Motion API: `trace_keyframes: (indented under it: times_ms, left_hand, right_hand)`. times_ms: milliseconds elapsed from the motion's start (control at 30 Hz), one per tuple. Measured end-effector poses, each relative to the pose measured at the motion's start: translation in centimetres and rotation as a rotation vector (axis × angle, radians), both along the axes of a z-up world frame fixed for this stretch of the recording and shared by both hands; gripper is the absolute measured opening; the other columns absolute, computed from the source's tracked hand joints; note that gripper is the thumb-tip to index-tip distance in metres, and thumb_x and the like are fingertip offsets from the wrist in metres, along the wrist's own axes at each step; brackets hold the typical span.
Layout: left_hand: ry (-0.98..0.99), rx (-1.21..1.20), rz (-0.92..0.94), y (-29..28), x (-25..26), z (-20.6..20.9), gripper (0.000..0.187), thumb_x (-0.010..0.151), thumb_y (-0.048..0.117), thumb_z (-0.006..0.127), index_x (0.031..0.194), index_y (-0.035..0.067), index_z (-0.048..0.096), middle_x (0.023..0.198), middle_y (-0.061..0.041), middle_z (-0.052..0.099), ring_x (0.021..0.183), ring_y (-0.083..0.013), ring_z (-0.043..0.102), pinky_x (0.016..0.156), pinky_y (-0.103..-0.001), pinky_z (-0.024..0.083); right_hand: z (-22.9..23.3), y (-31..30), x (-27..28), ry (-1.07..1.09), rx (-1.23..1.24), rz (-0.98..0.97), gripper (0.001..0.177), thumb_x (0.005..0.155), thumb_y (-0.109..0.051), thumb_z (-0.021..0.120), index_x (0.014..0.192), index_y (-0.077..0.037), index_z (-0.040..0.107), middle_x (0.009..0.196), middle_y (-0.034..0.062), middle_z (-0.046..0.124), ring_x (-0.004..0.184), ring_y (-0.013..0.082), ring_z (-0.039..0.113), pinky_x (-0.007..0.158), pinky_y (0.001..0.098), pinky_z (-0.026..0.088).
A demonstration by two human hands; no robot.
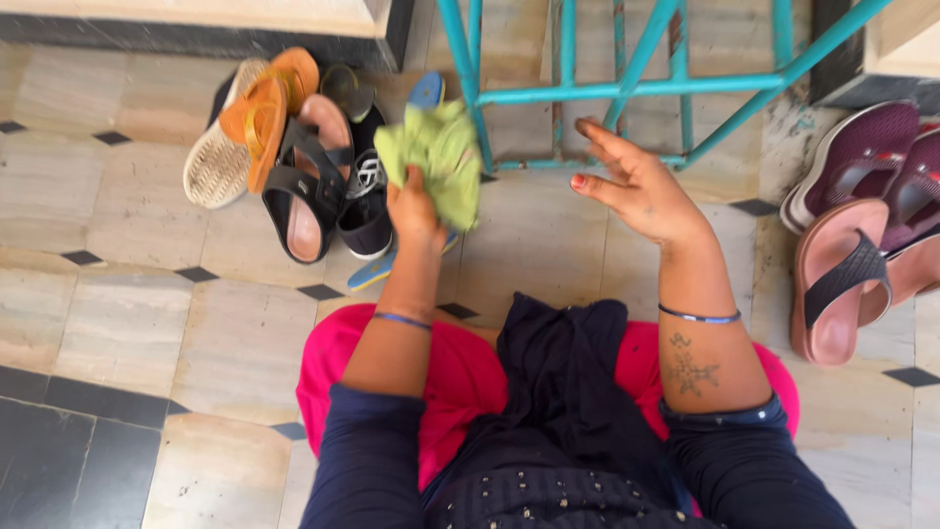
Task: The person sits on the floor and wipes the bars of a teal metal shoe rack using a green cloth. The person systematically cleans the horizontal and vertical bars of the rack, moving the cloth along the metal surfaces.
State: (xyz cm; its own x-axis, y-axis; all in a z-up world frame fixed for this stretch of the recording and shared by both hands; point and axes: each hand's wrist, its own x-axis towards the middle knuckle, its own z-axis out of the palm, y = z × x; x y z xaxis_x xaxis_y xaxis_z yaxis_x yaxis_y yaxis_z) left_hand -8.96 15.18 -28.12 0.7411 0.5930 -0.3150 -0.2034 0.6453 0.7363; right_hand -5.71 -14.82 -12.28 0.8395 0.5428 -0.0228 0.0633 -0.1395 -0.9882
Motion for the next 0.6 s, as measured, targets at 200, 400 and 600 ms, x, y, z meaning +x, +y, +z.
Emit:
trace_keyframes:
  times_ms: [200, 400, 600]
  left_hand:
    - [-0.039, 0.069, 0.107, -3.1, 2.3, 0.5, 0.028, 0.101, 0.006, 0.056, 0.129, 0.003, 0.058, 0.117, -0.007, 0.068, 0.103, -0.0184, 0.065, 0.09, -0.037, 0.054]
    - [-0.048, 0.181, 0.207, -1.7, 2.4, 2.5, 0.031, 0.101, 0.004, 0.055, 0.132, 0.003, 0.057, 0.117, -0.007, 0.066, 0.103, -0.0173, 0.063, 0.092, -0.035, 0.051]
    - [0.121, 0.074, -0.069, -4.6, 0.0, 3.7, 0.026, 0.099, 0.008, 0.059, 0.124, 0.002, 0.06, 0.111, -0.009, 0.069, 0.096, -0.0213, 0.066, 0.083, -0.039, 0.056]
  right_hand:
    - [-0.6, 3.0, -1.1, 0.494, 0.663, 0.172, 0.094, 0.094, -0.062, 0.064, 0.166, -0.021, 0.019, 0.17, 0.0182, 0.03, 0.152, 0.0413, 0.039, 0.12, 0.0538, 0.037]
    - [-2.5, 4.0, -0.6, 0.545, 0.675, 0.11, 0.093, 0.092, -0.069, 0.058, 0.163, -0.024, 0.019, 0.168, 0.0157, 0.03, 0.15, 0.0407, 0.038, 0.118, 0.0546, 0.037]
    - [-8.7, 6.2, -0.9, 0.293, 0.261, -0.025, 0.091, 0.098, -0.045, 0.068, 0.166, -0.005, 0.022, 0.172, 0.0148, 0.031, 0.156, 0.0314, 0.034, 0.122, 0.0443, 0.031]
